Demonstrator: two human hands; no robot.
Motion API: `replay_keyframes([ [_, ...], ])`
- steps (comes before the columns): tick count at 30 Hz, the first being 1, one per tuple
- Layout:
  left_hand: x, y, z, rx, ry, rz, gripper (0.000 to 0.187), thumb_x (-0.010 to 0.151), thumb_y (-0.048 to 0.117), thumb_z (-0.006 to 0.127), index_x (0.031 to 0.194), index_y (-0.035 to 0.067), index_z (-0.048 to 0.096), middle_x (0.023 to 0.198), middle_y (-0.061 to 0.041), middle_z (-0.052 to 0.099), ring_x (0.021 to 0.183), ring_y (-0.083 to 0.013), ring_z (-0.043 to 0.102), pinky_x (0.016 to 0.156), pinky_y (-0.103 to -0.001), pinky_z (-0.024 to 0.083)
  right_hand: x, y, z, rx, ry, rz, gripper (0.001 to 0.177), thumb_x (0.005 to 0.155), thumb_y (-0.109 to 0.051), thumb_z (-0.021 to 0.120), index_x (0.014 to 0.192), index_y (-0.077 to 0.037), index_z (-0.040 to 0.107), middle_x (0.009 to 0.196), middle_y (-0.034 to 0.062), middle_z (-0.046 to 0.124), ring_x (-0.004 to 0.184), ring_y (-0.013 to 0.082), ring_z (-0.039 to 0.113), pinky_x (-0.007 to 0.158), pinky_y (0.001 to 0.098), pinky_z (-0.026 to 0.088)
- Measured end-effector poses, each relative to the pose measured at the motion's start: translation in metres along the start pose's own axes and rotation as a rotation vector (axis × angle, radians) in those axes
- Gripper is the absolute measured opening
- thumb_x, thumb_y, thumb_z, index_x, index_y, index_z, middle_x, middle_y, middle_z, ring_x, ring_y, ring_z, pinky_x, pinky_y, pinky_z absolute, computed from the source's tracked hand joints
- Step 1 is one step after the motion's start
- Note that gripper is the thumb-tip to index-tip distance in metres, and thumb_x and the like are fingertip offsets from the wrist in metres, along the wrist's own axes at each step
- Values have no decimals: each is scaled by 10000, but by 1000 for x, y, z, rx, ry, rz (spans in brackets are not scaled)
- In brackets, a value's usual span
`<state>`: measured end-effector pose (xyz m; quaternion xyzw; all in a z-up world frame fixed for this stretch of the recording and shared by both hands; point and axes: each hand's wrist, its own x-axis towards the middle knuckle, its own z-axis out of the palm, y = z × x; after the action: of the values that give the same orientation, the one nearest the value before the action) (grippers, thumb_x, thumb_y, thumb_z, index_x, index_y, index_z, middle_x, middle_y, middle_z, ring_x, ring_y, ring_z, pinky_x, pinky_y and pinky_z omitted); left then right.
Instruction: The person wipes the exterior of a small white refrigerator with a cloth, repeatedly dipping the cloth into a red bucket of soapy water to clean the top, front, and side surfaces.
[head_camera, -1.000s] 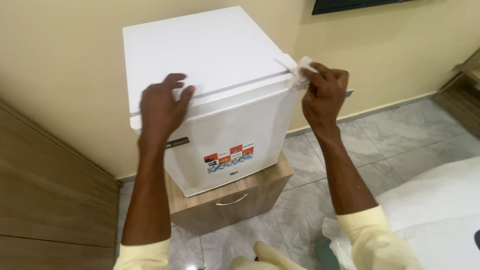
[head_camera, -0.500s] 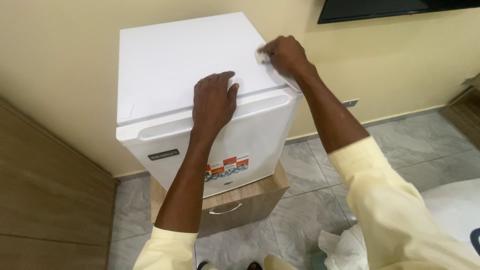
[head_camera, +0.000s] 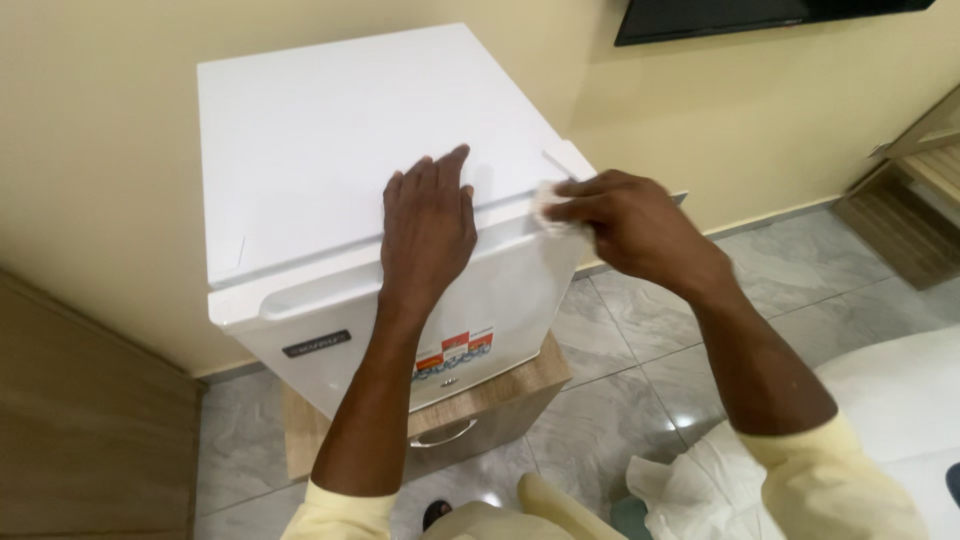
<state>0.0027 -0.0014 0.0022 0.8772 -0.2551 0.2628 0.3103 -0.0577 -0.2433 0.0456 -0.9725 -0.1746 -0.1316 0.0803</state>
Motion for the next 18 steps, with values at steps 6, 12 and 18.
replay_keyframes([
  [6, -1, 2, -4, -6, -22, -3, 368, 1030, 200, 536, 1369, 60, 576, 1324, -159, 646, 1335, -364, 520, 1150, -586, 304, 10, 23, 6, 237, 209, 111, 395, 943, 30, 599, 1269, -147, 734, 1434, 147, 619, 1193, 292, 651, 931, 367, 595],
  [12, -5, 1, -4, 7, -29, 19, 359, 1035, 221, 543, 1358, 71, 587, 1327, -159, 648, 1332, -368, 530, 1150, -579, 310, 82, 61, 27, 312, 41, 298, 328, 965, -89, 664, 1253, -212, 759, 1325, 128, 710, 939, 212, 754, 786, 344, 593],
  [18, -4, -2, -4, 72, -32, -46, 378, 1037, 265, 562, 1360, 70, 590, 1325, -174, 646, 1319, -369, 535, 1151, -574, 306, 137, 114, 83, 880, 67, 268, 404, 1040, -139, 600, 1435, -180, 678, 1309, 197, 691, 917, 178, 571, 784, 319, 517],
])
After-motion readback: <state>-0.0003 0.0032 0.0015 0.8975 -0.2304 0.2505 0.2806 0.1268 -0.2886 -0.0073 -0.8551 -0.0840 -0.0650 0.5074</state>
